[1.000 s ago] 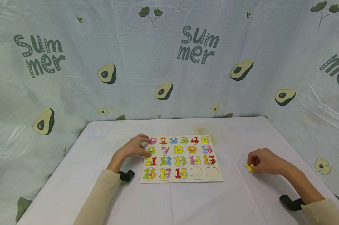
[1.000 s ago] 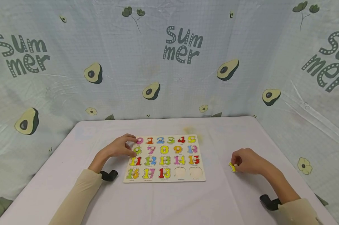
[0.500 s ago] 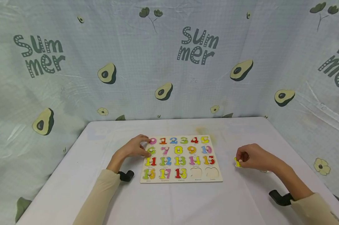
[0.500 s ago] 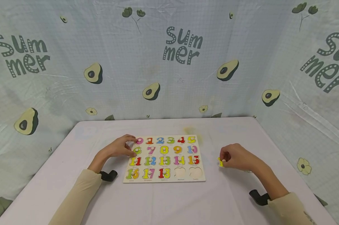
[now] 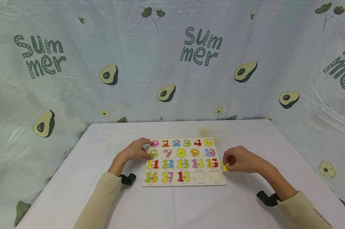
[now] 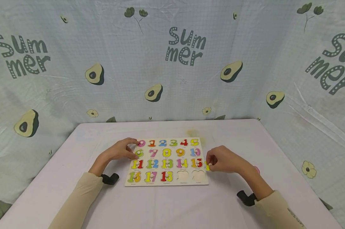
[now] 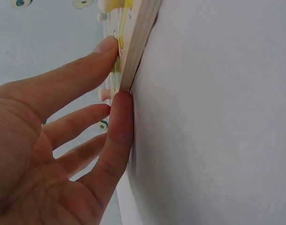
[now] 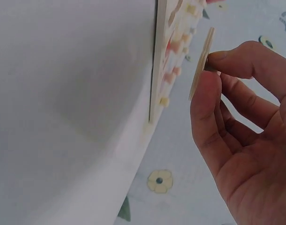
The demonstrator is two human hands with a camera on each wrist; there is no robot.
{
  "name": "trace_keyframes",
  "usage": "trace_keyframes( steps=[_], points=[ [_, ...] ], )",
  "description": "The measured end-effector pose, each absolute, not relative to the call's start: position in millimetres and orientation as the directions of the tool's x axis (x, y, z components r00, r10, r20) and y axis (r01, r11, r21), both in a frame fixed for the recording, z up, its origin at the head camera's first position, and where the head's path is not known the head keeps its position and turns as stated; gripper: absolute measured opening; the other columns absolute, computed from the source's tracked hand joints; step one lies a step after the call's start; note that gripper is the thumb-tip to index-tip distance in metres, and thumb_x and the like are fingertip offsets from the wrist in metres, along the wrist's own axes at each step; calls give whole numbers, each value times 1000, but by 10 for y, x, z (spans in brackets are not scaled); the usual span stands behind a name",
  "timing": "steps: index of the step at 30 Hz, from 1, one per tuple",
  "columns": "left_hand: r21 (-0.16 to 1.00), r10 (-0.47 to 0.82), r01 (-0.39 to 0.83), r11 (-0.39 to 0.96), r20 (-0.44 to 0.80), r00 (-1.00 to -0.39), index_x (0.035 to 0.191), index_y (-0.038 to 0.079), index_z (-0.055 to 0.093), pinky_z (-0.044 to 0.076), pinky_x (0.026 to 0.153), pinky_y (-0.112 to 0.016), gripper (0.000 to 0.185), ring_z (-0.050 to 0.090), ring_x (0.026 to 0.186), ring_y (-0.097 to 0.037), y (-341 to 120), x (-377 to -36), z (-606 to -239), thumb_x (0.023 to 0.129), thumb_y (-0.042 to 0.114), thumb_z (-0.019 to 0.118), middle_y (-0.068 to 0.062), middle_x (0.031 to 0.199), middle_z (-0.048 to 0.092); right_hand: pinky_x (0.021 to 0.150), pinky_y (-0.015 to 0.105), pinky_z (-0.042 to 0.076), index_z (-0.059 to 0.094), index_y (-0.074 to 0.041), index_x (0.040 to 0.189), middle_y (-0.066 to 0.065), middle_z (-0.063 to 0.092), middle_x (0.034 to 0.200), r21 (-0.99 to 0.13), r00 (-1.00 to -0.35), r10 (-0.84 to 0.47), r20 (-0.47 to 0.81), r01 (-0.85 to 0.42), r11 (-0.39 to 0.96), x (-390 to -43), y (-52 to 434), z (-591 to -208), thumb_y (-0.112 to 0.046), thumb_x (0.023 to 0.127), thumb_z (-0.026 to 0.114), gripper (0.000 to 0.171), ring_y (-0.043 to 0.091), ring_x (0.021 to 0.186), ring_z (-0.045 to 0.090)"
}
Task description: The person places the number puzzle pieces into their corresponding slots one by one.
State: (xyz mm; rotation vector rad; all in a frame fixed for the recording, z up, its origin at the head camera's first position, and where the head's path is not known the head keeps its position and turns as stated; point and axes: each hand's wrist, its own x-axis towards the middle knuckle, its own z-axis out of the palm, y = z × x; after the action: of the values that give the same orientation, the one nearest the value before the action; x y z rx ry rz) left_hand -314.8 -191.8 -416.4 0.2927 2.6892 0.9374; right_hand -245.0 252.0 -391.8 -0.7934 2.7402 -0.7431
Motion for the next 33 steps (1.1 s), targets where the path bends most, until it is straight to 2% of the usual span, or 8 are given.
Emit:
trace_keyframes(
  steps=[13, 18, 33],
  points=[
    [627, 282, 105, 772, -191, -940, 148, 5, 55, 52, 91, -38, 72, 59, 107, -25, -1916, -3151, -4151, 86, 24, 85, -17, 163, 39, 65, 21, 50, 69, -16, 83, -11, 63, 78, -542, -751, -660, -30, -542, 642, -2514, 2018, -3930, -3, 83, 70, 14, 4, 69, 54],
    [626, 282, 104, 773, -193, -940, 148, 5, 55, 52, 93, -40, 72, 59, 107, -25, -1915, -3146, -4148, 86, 24, 85, -18, 163, 39, 65, 21, 49, 70, -12, 83, -11, 61, 75, -540, -717, -695, -41, -570, 619, -2534, 1860, -3961, -3, 82, 71, 9, 3, 68, 53],
    [640, 296, 122, 759, -172, -940, 148, 2, 54, 52, 93, -39, 72, 59, 108, -27, -1916, -3160, -4170, 86, 22, 85, -19, 162, 39, 65, 20, 49, 72, -12, 83, -11, 60, 73, -554, -724, -678, -129, -515, 654, -2503, 1661, -4058, -5, 85, 75, 8, 3, 68, 54]
  ],
)
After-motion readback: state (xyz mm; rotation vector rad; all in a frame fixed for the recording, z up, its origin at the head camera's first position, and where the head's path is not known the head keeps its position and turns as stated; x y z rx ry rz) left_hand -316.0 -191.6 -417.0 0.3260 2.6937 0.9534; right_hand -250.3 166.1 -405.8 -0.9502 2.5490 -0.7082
